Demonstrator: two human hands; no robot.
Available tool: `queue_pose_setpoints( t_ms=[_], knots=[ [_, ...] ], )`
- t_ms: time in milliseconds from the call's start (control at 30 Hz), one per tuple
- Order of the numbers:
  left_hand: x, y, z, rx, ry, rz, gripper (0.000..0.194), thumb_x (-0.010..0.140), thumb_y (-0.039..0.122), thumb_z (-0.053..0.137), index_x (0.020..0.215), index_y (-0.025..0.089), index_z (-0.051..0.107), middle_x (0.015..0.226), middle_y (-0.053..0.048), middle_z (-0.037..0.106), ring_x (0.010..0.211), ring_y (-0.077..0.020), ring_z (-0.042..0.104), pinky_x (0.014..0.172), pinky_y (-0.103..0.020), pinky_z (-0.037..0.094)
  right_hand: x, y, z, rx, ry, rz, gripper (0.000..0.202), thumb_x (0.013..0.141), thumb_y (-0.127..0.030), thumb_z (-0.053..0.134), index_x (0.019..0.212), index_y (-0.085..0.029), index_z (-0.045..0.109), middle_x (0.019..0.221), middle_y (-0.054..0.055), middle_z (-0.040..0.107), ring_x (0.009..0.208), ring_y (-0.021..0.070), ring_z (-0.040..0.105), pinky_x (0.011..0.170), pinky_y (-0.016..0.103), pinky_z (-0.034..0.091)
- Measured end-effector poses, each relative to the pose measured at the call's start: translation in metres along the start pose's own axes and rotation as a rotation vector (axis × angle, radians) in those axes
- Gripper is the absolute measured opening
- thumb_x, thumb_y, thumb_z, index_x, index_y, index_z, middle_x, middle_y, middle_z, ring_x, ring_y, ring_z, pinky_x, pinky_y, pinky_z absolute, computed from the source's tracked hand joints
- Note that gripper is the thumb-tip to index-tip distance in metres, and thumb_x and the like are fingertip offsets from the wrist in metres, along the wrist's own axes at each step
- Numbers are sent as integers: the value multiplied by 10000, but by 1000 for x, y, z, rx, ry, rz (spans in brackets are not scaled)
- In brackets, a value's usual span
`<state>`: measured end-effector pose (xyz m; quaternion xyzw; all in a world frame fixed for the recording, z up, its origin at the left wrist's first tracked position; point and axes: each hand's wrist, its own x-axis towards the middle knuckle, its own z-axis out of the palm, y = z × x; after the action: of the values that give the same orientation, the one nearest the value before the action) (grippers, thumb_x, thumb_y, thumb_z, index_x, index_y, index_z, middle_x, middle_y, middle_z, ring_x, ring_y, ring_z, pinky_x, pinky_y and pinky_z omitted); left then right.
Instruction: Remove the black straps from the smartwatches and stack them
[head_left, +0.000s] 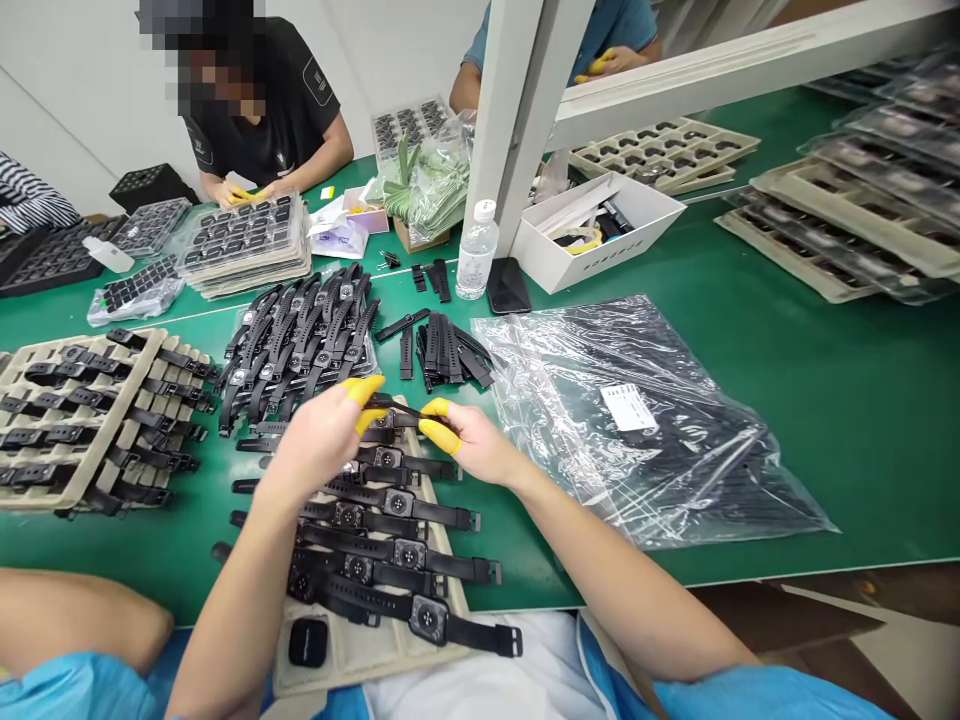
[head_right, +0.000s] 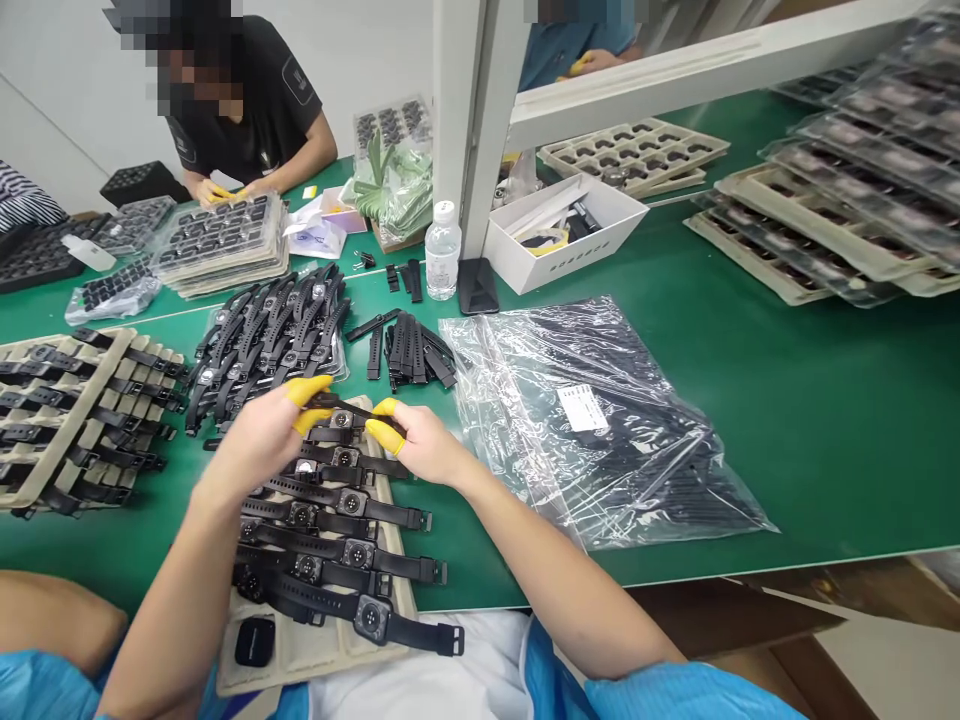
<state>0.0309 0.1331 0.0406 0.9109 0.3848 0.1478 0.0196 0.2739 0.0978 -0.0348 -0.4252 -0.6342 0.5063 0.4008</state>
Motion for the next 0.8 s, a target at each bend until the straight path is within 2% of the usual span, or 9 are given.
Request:
queue_pose_setpoints(
  t_ms=[100, 167, 233, 333, 433, 533, 600, 700, 800],
  knots=[
    [-9, -7, -26, 206, -95, -18, 339, 959, 119, 463, 1217, 159, 678, 1054, -128, 755, 973, -283, 715, 843, -424, 608, 1, 1, -1, -110, -48, 5, 234, 1011, -444, 554, 954, -241, 655, 733, -3, 615, 651, 182, 530, 627, 311, 406],
    [-20, -5, -41, 275, -156, -36, 290, 946, 123, 465, 1075, 176, 719, 960, -124, 750, 921, -304, 701, 802, -451, 586, 2, 4, -4, -163, -28, 5, 251, 1022, -444, 528, 956, -240, 657, 822, 27, 656, 717, 204, 582, 677, 336, 447],
    [-39, 2, -54, 262, -199, -63, 295, 939, 126, 460, 1031, 202, 730, 1005, -122, 752, 955, -314, 688, 812, -471, 571, 4, 12, -11, -246, 108, 15, 239, 1016, -437, 531, 992, -237, 660, 966, 67, 677, 844, 238, 627, 773, 381, 489],
    [-77, 17, -71, 124, -222, -117, 325, 965, 154, 451, 1119, 237, 726, 1151, -98, 748, 1044, -299, 677, 883, -476, 570, 8, 33, -29, -469, 417, 85, 248, 936, -379, 628, 1120, -213, 641, 1106, 120, 628, 1000, 296, 623, 900, 464, 506],
    [-117, 38, -81, -99, -269, -155, 305, 1007, 196, 488, 1229, 266, 685, 1189, -73, 747, 1076, -266, 677, 927, -439, 575, 8, 55, -45, -632, 508, 124, 373, 894, -339, 667, 1233, -196, 603, 1202, 147, 580, 1153, 340, 570, 1041, 543, 450],
    [-147, 62, -78, -320, -394, -157, 323, 1013, 155, 472, 1246, 263, 668, 1156, -65, 749, 1041, -229, 681, 911, -383, 582, 7, 60, -51, -710, 473, 215, 431, 895, -334, 686, 1281, -177, 578, 1243, 162, 542, 1203, 351, 543, 1076, 564, 416],
    [-163, 76, -69, -388, -501, -169, 352, 993, 96, 428, 1167, 247, 695, 1077, -62, 743, 964, -211, 676, 859, -348, 584, 6, 54, -50, -746, 432, 305, 459, 902, -334, 697, 1299, -141, 570, 1281, 190, 525, 1198, 342, 547, 1064, 541, 415],
    [-181, 91, -49, -350, -612, -208, 331, 947, 42, 431, 974, 218, 710, 951, -61, 709, 903, -220, 651, 811, -343, 571, 7, 45, -48, -768, 408, 415, 492, 909, -347, 712, 1316, -112, 571, 1319, 220, 528, 1084, 295, 590, 988, 483, 444],
    [-195, 99, -33, -228, -603, -251, 282, 927, 20, 446, 907, 189, 670, 909, -73, 675, 890, -247, 619, 815, -391, 549, 7, 46, -49, -759, 430, 446, 458, 906, -360, 714, 1285, -133, 593, 1277, 197, 560, 887, 219, 584, 883, 434, 458]
  ],
)
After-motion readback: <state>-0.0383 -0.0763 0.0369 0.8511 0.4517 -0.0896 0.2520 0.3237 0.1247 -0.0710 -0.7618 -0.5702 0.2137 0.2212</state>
